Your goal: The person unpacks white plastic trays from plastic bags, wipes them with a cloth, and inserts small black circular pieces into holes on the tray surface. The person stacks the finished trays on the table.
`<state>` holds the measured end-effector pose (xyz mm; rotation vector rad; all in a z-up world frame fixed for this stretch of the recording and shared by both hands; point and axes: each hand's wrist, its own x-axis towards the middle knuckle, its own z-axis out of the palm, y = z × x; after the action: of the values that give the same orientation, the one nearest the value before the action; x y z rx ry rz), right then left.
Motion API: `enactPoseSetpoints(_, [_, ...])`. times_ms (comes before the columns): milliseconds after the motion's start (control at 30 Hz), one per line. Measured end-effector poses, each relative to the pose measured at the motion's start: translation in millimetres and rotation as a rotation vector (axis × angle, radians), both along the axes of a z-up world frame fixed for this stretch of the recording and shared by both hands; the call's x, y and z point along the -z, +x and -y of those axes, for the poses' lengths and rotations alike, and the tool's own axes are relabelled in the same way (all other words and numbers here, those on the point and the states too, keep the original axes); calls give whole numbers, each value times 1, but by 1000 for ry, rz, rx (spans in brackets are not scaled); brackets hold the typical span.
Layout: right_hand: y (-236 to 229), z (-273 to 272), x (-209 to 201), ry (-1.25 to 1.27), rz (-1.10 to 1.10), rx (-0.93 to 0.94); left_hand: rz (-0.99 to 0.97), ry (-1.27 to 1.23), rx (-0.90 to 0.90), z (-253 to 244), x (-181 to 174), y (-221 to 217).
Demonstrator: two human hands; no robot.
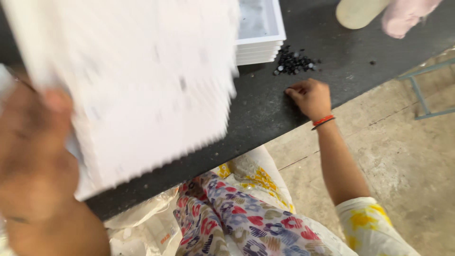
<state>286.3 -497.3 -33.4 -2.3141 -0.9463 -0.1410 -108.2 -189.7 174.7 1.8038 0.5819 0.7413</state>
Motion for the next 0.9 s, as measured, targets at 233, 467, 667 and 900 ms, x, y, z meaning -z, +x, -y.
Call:
enactPoseSetpoints(233, [-36, -28, -37, 209, -539, -133, -256, -679, -196, 39, 148, 11])
enactPoseSetpoints(467, [-109, -109, -67, 11, -442, -783, 35, -1029, -44, 36, 226, 42])
enactPoseSetpoints(667, [-110, -156, -70, -275, -194, -966, 32, -1059, -58, 31, 246, 47])
enactPoseSetpoints(900, [-101, -180, -69, -596, -442, -739, -43, -1047, -62, 30, 243, 50])
